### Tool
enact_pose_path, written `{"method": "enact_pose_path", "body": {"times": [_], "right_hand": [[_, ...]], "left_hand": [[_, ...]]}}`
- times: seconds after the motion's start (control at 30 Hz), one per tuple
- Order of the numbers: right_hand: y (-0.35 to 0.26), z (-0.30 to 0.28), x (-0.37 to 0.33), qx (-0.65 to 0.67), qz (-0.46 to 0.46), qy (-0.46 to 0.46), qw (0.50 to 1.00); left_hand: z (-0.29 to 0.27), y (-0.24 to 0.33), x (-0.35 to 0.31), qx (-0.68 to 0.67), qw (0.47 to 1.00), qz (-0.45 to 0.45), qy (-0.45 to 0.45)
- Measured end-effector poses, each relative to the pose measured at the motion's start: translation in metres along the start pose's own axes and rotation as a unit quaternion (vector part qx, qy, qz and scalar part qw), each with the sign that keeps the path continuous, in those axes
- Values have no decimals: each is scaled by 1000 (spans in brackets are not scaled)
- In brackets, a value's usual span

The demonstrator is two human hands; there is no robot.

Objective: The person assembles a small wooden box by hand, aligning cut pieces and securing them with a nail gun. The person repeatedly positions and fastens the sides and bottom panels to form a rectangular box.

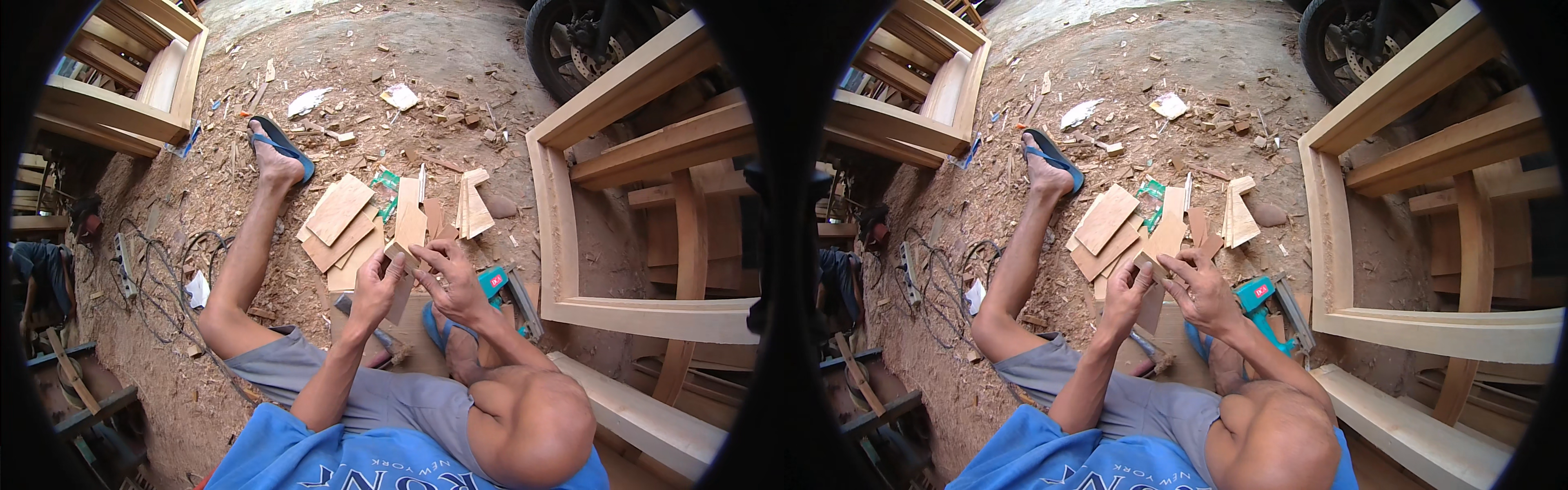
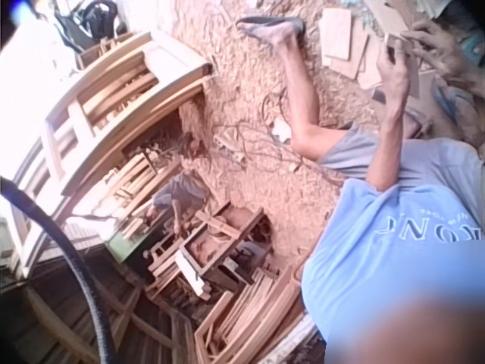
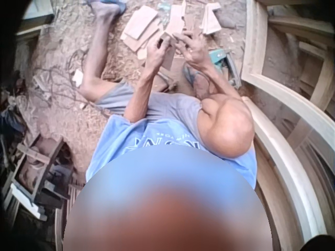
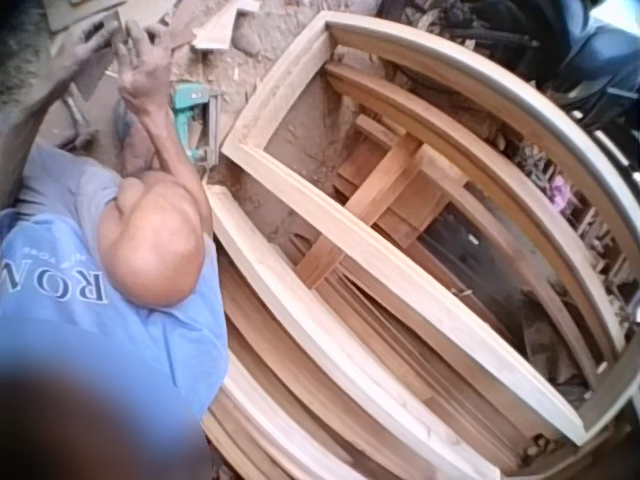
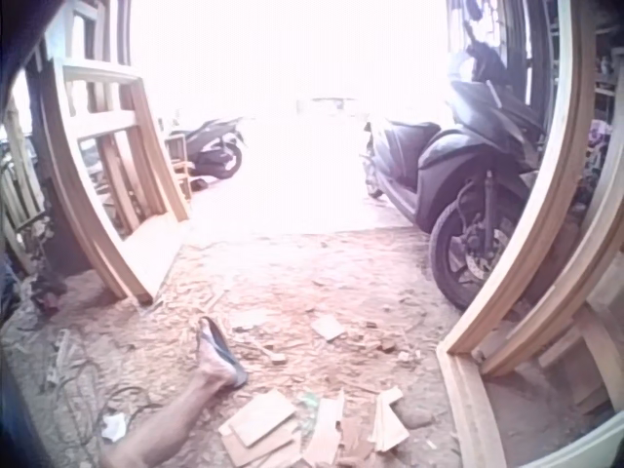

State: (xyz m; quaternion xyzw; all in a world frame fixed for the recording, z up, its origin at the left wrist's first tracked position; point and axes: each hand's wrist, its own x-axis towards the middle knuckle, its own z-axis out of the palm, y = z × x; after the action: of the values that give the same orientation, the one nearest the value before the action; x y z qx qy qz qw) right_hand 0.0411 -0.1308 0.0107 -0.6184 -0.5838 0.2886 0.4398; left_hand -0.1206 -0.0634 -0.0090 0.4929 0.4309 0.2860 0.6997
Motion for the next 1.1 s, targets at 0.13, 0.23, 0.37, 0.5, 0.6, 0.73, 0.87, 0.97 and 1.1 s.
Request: {"method": "enact_pose_path", "body": {"times": [0.13,0.23,0.37,0.5,0.6,0.73,0.87,0.97,1.1], "right_hand": [[-1,-1,-3,-8,13,-19,1000],[0,-1,-5,54,43,-33,997],[5,-5,-3,91,48,11,995],[25,-30,-11,55,155,38,986],[46,-53,-38,-34,319,2,947],[63,-43,-89,-261,359,-18,896],[68,-32,-115,-342,284,53,894],[53,-45,-100,-342,281,-7,897],[-44,-73,-59,-327,267,-133,897]], "left_hand": [[2,5,-1,-20,1000,-16,0],[1,3,-3,-36,999,-20,-2],[-12,-4,1,-109,993,-47,14],[-29,-11,6,-245,968,-47,27],[-48,-8,6,-263,964,-25,23],[-63,-2,10,-281,959,-5,26],[-64,-2,11,-269,963,-15,11],[-62,-1,11,-291,956,-16,-20],[-63,0,5,-279,959,-33,-21]]}}
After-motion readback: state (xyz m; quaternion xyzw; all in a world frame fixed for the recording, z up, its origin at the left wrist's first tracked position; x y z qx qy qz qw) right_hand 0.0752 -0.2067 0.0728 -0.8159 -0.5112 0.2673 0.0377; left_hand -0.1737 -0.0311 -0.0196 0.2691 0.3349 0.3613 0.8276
